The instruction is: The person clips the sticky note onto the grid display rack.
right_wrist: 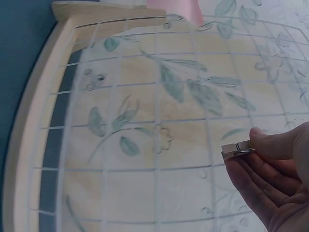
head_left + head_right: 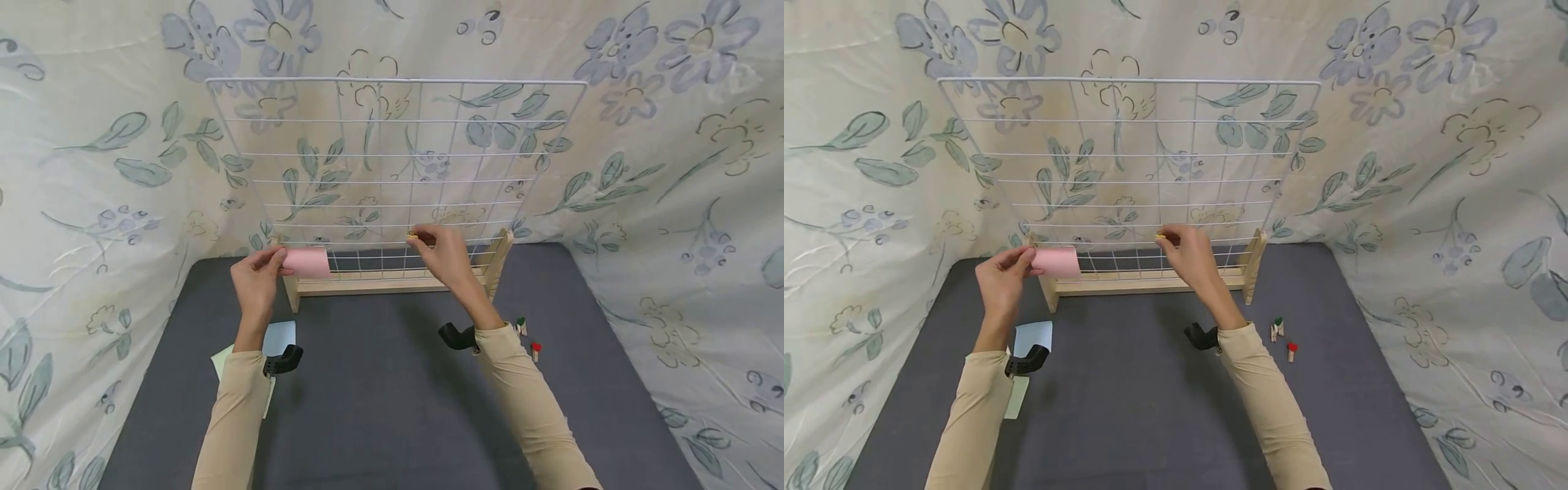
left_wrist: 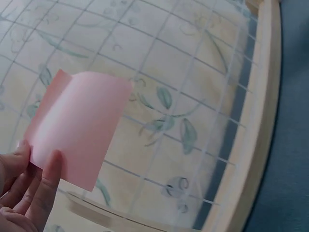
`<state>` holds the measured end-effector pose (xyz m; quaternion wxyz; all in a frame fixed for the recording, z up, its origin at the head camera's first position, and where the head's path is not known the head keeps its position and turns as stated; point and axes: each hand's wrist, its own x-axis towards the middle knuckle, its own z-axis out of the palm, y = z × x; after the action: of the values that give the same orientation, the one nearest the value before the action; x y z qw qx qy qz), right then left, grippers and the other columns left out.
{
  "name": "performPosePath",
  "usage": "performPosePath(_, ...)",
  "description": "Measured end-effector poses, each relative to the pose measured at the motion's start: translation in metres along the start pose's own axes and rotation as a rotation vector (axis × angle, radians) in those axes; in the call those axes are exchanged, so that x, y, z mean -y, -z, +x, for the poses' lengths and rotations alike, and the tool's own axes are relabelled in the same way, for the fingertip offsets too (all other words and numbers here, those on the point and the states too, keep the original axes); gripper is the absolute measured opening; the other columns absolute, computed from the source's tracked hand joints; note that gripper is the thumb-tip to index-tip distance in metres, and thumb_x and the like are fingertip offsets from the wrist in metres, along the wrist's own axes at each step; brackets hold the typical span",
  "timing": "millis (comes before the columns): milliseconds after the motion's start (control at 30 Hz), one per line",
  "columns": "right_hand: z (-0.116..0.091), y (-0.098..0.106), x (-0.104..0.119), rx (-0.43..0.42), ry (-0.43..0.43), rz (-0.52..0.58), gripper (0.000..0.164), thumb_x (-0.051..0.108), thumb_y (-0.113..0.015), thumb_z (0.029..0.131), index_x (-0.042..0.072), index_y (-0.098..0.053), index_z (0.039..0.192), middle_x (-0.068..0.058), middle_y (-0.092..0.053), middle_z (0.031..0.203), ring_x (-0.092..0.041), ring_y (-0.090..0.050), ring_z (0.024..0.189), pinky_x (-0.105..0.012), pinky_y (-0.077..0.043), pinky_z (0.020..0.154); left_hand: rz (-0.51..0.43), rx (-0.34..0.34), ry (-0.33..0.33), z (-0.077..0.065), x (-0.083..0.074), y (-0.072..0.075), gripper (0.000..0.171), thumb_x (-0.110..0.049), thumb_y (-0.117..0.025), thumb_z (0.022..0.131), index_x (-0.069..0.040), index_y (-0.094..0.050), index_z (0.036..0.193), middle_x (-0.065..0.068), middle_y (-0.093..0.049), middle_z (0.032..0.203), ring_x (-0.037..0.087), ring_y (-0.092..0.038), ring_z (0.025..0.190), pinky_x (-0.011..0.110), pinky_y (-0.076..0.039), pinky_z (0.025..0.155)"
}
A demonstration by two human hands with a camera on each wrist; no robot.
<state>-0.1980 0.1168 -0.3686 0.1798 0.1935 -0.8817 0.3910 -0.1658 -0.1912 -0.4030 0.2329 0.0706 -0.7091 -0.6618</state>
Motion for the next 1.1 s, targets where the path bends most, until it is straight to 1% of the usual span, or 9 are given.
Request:
performPosePath(67, 0.007, 0.003, 0.005, -0.001, 0.01, 0.006, 0.017, 0.008, -0.071, 0.09, -0.002, -0.074, 0.104, -0.016, -0.073, 0.097, -0.027, -0.071, 0.086, -0.039, -0.061, 0.078, 0.008, -0.003, 0.001, 0.005, -0.004, -0.001, 0.026, -0.005, -0.069, 0.091, 0.012, -0.069, 0.11, 0.022, -0.067, 0.103, 0.01, -0.068, 0.069, 0.022, -0.061, 0.063)
performPosePath(200, 0.021, 0.007, 0.016, 0.001, 0.041, 0.023, 0.018, 0.007, -0.071, 0.09, -0.002, -0.074, 0.105, -0.015, -0.073, 0.097, -0.025, -0.072, 0.086, -0.037, -0.062, 0.078, 0.008, -0.009, 0.003, 0.012, -0.013, -0.002, 0.029, -0.012, -0.07, 0.09, 0.007, -0.07, 0.112, 0.017, -0.068, 0.101, 0.008, -0.067, 0.069, 0.019, -0.06, 0.064)
performPosePath(400, 0.037, 0.012, 0.03, 0.002, 0.07, 0.042, 0.017, 0.006, -0.071, 0.089, -0.003, -0.074, 0.103, -0.016, -0.073, 0.098, -0.025, -0.072, 0.088, -0.036, -0.061, 0.081, 0.003, -0.005, 0.0, 0.021, -0.027, -0.005, 0.031, -0.014, -0.07, 0.09, 0.008, -0.069, 0.112, 0.01, -0.067, 0.096, 0.008, -0.067, 0.068, 0.018, -0.06, 0.064)
performPosePath(467, 0.041, 0.014, 0.034, -0.001, 0.075, 0.047, 0.016, 0.006, -0.071, 0.089, -0.003, -0.074, 0.103, -0.016, -0.073, 0.098, -0.025, -0.072, 0.087, -0.035, -0.061, 0.081, -0.019, -0.003, -0.001, 0.024, -0.032, -0.006, 0.03, -0.013, -0.07, 0.09, 0.009, -0.069, 0.112, 0.009, -0.067, 0.094, 0.009, -0.067, 0.068, 0.018, -0.06, 0.064)
performPosePath(633, 0.051, 0.018, 0.041, -0.016, 0.097, 0.058, 0.016, 0.006, -0.072, 0.089, -0.003, -0.074, 0.102, -0.016, -0.073, 0.097, -0.024, -0.071, 0.086, -0.034, -0.061, 0.08, -0.055, 0.011, -0.03, 0.03, -0.044, -0.008, 0.03, -0.012, -0.07, 0.09, 0.01, -0.069, 0.11, 0.011, -0.067, 0.094, 0.009, -0.068, 0.068, 0.02, -0.06, 0.065)
performPosePath(767, 0.058, 0.02, 0.047, -0.027, 0.11, 0.075, 0.016, 0.006, -0.072, 0.089, -0.004, -0.074, 0.102, -0.016, -0.073, 0.096, -0.025, -0.072, 0.085, -0.034, -0.061, 0.079, -0.067, 0.016, -0.047, 0.034, -0.052, -0.01, 0.028, -0.011, -0.071, 0.09, 0.009, -0.069, 0.109, 0.009, -0.067, 0.092, 0.009, -0.068, 0.066, 0.019, -0.06, 0.065)
performPosePath(967, 0.069, 0.024, 0.058, -0.033, 0.118, 0.074, 0.016, 0.007, -0.072, 0.09, -0.003, -0.074, 0.102, -0.015, -0.074, 0.095, -0.024, -0.071, 0.083, -0.034, -0.061, 0.079, -0.04, 0.01, -0.072, 0.042, -0.065, -0.013, 0.028, -0.012, -0.071, 0.09, 0.008, -0.07, 0.109, 0.01, -0.068, 0.094, 0.009, -0.069, 0.067, 0.019, -0.06, 0.065)
performPosePath(1033, 0.073, 0.025, 0.062, -0.031, 0.126, 0.073, 0.016, 0.008, -0.071, 0.09, -0.003, -0.074, 0.102, -0.015, -0.074, 0.095, -0.024, -0.071, 0.083, -0.033, -0.061, 0.079, -0.037, 0.005, -0.087, 0.045, -0.069, -0.014, 0.027, -0.012, -0.071, 0.09, 0.007, -0.07, 0.109, 0.01, -0.068, 0.094, 0.009, -0.069, 0.067, 0.018, -0.06, 0.065)
performPosePath(1100, 0.077, 0.026, 0.068, -0.027, 0.128, 0.074, 0.015, 0.008, -0.071, 0.09, -0.002, -0.075, 0.101, -0.014, -0.074, 0.095, -0.023, -0.071, 0.083, -0.032, -0.06, 0.08, -0.031, 0.002, -0.117, 0.048, -0.074, -0.015, 0.026, -0.012, -0.071, 0.09, 0.007, -0.071, 0.108, 0.011, -0.068, 0.095, 0.009, -0.069, 0.067, 0.018, -0.06, 0.065)
